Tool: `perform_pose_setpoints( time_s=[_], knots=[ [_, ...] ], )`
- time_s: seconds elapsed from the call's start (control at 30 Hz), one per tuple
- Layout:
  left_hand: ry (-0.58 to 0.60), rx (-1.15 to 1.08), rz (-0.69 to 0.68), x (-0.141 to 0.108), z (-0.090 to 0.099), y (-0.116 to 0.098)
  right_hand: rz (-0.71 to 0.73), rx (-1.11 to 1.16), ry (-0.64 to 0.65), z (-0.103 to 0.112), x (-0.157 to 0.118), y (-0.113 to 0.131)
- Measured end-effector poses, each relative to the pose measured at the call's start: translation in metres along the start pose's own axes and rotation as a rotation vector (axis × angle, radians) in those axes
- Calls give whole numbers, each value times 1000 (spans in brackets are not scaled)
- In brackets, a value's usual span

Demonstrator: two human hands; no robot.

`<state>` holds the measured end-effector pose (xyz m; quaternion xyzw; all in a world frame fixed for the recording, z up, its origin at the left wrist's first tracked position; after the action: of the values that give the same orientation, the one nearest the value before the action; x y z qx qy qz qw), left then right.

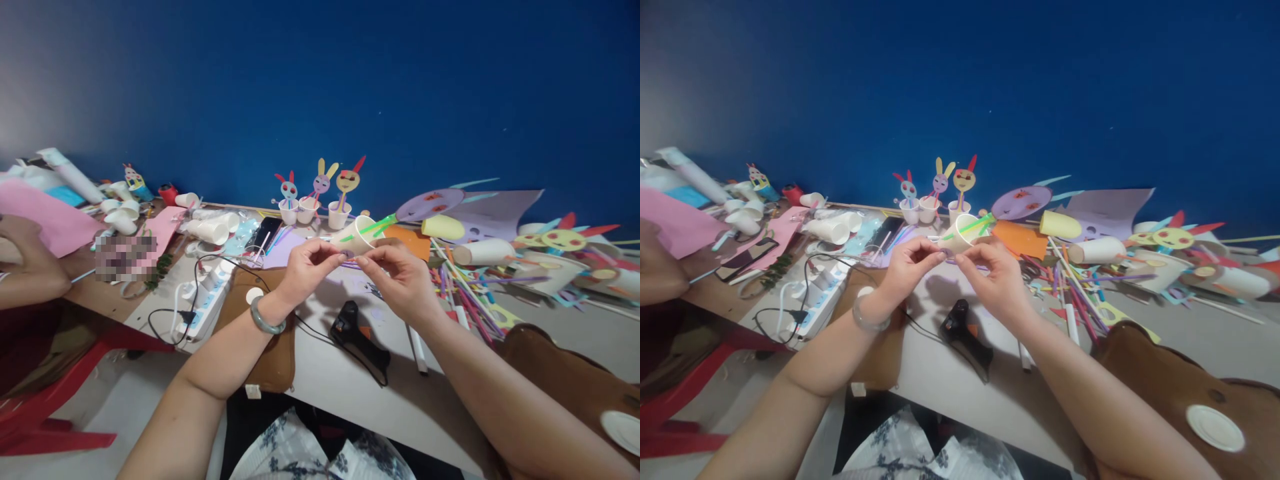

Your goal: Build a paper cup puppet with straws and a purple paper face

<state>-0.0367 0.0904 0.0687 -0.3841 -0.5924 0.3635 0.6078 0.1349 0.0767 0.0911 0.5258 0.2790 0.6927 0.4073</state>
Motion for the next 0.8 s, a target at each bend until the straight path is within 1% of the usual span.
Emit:
perform_pose_setpoints(
  time_s=[0.1, 0.2, 0.3, 0.5, 0.7, 0.8],
  knots=[
    [-27, 44, -44, 5, 8, -4, 28, 6, -19, 3, 1, 0],
    [-13, 51, -54, 8, 12, -3, -14, 21, -23, 5, 3, -7],
    [22, 30, -49, 8, 10, -1, -50, 53, -31, 6, 3, -11],
    [53, 14, 4, 7, 4, 8, -83, 73, -49, 8, 3, -10],
    [20, -10, 45, 7, 6, 12, -84, 67, -42, 6, 2, -10],
    [21, -10, 52, 7, 6, 13, -84, 72, -38, 5, 1, -10]
  ],
)
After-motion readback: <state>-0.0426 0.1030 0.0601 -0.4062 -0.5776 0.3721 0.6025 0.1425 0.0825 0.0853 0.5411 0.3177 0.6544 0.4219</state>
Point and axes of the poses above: each hand's wrist, its own x-axis towards the middle knuckle, its own z-axis out of the back of the hand, y = z × x, the point moved 9 cm from there along x, towards the middle knuckle, and after that the axes turned 6 degrees about x, right-handed, at the moved point
